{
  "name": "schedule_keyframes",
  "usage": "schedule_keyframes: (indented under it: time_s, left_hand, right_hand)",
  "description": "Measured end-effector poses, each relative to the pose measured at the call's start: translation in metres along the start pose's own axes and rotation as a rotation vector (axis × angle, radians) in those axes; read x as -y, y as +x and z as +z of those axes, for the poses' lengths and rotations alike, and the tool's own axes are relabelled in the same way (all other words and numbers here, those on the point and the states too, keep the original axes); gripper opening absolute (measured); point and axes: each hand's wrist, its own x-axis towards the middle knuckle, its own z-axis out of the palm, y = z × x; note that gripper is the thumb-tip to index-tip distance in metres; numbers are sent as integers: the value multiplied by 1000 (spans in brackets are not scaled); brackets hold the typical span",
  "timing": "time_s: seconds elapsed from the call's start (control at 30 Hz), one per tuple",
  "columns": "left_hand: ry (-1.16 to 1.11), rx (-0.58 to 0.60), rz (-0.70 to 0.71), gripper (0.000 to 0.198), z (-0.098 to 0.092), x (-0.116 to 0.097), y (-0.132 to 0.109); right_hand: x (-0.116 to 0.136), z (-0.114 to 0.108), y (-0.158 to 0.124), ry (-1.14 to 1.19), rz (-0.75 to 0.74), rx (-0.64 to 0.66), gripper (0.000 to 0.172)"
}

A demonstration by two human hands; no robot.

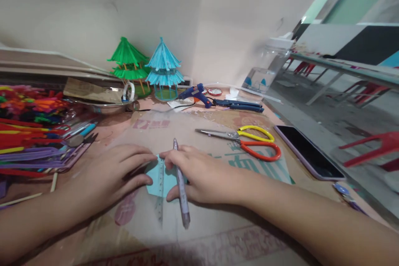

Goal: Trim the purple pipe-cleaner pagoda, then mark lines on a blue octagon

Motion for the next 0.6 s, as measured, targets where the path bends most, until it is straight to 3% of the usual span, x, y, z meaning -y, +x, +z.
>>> schedule_keyframes:
  time_s: [0.13,0.27,0.4,0.5,0.6]
  left_hand:
    - [50,-68,116,33,-2,-5,-2]
    - [86,-37,217,41,-7,-17,-8]
    - [99,-54,221,40,0,-12,-8]
    - [84,-67,200,40,6,-2,-5]
    - [79,-43,177,40,6,2,-1]
  right_hand:
    - [4,-7,-4,-80,3,-7,35]
    - [13,-14,-11,-271,22,-9,30]
    - [7,-8,-14,-238,-56,-8,26]
    - [-6,2,-16,-185,-183,-73,25]
    - [-15,9,-18,-144,-217,-138,28]
